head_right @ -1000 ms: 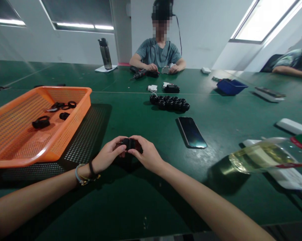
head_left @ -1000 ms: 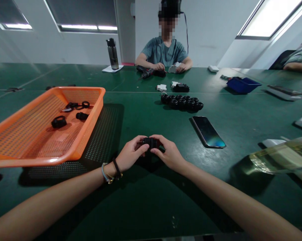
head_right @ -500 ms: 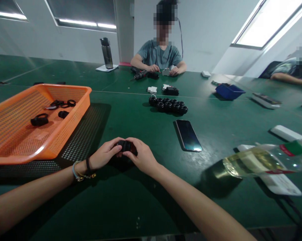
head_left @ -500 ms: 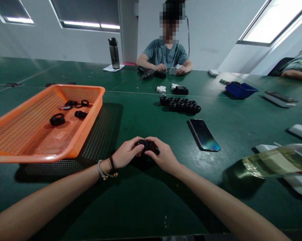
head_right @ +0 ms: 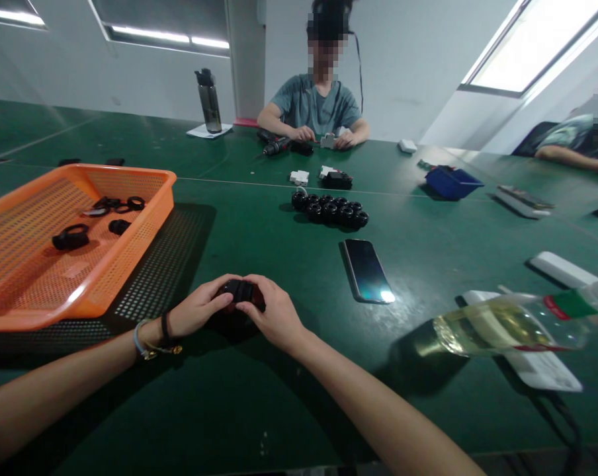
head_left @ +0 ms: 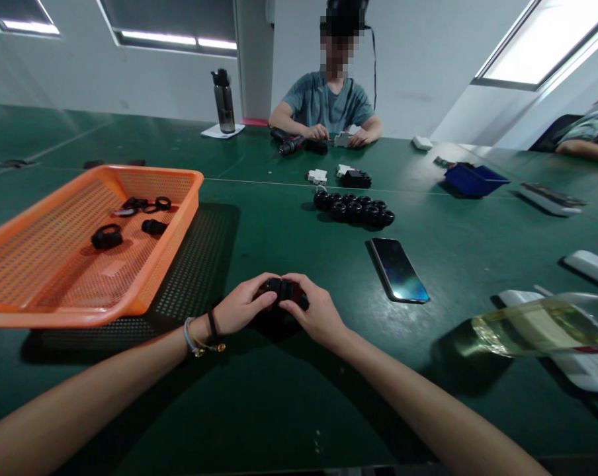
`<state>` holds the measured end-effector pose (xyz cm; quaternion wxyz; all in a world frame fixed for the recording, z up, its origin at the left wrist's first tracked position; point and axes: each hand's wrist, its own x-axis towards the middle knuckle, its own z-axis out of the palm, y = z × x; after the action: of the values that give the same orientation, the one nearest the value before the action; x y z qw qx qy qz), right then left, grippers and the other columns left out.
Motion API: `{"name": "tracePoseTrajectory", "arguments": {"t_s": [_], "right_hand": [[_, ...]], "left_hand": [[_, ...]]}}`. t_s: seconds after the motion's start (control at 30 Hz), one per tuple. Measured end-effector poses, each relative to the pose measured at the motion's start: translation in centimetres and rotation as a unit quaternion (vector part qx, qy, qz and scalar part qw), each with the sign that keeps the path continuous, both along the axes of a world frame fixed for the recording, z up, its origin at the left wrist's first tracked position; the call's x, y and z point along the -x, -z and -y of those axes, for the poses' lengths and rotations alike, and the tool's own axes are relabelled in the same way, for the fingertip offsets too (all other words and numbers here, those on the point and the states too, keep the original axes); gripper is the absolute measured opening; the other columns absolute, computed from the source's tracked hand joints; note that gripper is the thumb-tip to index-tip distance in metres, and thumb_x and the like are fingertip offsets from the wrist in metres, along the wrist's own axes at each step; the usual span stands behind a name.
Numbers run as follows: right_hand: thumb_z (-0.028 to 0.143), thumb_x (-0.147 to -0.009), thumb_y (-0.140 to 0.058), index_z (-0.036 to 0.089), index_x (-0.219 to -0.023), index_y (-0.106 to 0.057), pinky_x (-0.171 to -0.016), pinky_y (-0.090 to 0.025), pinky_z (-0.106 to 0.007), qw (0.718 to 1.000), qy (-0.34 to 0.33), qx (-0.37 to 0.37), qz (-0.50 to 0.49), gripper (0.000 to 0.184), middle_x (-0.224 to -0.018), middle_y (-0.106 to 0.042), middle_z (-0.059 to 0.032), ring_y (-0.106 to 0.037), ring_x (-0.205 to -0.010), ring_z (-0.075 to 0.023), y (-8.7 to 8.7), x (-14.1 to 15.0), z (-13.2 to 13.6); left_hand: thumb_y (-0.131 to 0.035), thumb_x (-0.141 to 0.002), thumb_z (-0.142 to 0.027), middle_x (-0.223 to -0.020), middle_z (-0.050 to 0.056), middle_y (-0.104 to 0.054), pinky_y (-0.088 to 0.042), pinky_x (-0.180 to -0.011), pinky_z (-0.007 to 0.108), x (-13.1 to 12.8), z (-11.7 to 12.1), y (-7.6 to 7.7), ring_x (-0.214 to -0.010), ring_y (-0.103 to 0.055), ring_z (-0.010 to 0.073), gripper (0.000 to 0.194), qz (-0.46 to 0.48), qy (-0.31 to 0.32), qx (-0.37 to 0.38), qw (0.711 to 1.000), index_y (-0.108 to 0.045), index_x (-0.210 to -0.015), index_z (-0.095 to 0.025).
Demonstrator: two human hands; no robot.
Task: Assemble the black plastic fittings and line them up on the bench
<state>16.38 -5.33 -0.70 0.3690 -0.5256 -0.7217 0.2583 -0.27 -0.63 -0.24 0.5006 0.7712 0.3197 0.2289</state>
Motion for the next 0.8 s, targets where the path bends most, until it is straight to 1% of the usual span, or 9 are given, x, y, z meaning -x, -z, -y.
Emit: {"name": "tracePoseTrajectory", "arguments": {"t_s": [0.27,0.43,0.57,0.67,0.73,0.8], "right_hand": [[0.025,-0.075,-0.052,0.021,-0.104,-0.048,-0.084,-0.042,-0.033,1.0,-0.003,-0.003,0.004,0.03,-0.104,-0.057,-0.0059,-0.053,-0.096,-0.0166,0.41,0.16,0.0],[0.025,-0.076,-0.05,0.021,-0.105,-0.047,-0.079,-0.045,-0.032,1.0,-0.006,0.017,-0.003,0.03,-0.1,-0.058,-0.0052,-0.056,-0.088,-0.0157,0.21,0.32,0.19],[0.025,-0.076,-0.05,0.019,-0.106,-0.047,-0.083,-0.043,-0.033,1.0,0.002,0.007,0.007,0.031,-0.103,-0.057,-0.0069,-0.054,-0.095,-0.0173,0.39,0.36,0.2],[0.025,-0.076,-0.05,0.019,-0.106,-0.047,-0.085,-0.043,-0.034,1.0,0.003,-0.011,0.014,0.031,-0.105,-0.057,-0.0072,-0.053,-0.097,-0.0174,0.53,0.23,0.1],[0.024,-0.076,-0.051,0.02,-0.105,-0.048,-0.084,-0.043,-0.033,1.0,0.002,-0.027,0.017,0.03,-0.104,-0.057,-0.0062,-0.053,-0.097,-0.0168,0.47,0.1,0.02],[0.024,-0.076,-0.052,0.021,-0.105,-0.048,-0.083,-0.044,-0.032,0.999,0.002,-0.04,0.023,0.029,-0.102,-0.058,-0.0052,-0.054,-0.095,-0.0164,0.34,-0.02,-0.03]], "left_hand": [[-0.041,-0.078,-0.042,-0.09,0.006,-0.058,-0.041,-0.071,0.027,0.21,-0.07,-0.11,-0.078,-0.053,0.0178,0.038,-0.02,-0.01,-0.016,1.0,-0.05,-0.103,-0.015],[-0.041,-0.078,-0.042,-0.093,0.005,-0.058,-0.04,-0.077,0.029,0.33,-0.3,-0.02,-0.084,-0.053,0.0186,0.037,-0.02,0.003,-0.029,0.999,-0.05,-0.102,-0.016],[-0.042,-0.078,-0.04,-0.094,0.005,-0.058,-0.04,-0.078,0.029,0.33,-0.36,0.01,-0.085,-0.053,0.0182,0.035,-0.011,0.003,-0.031,0.999,-0.05,-0.102,-0.016],[-0.045,-0.077,-0.04,-0.092,0.005,-0.057,-0.042,-0.071,0.027,0.15,-0.23,-0.06,-0.078,-0.054,0.0161,0.036,0.003,-0.002,0.001,1.0,-0.048,-0.102,-0.016],[-0.046,-0.076,-0.041,-0.084,0.003,-0.056,-0.043,-0.061,0.025,0.01,-0.11,-0.14,-0.067,-0.053,0.0134,0.037,0.013,-0.006,0.039,0.999,-0.046,-0.103,-0.015],[-0.047,-0.075,-0.041,-0.074,0.0,-0.054,-0.041,-0.055,0.023,-0.08,-0.03,-0.17,-0.059,-0.051,0.0116,0.034,0.015,-0.009,0.056,0.998,-0.046,-0.097,-0.015]]}}
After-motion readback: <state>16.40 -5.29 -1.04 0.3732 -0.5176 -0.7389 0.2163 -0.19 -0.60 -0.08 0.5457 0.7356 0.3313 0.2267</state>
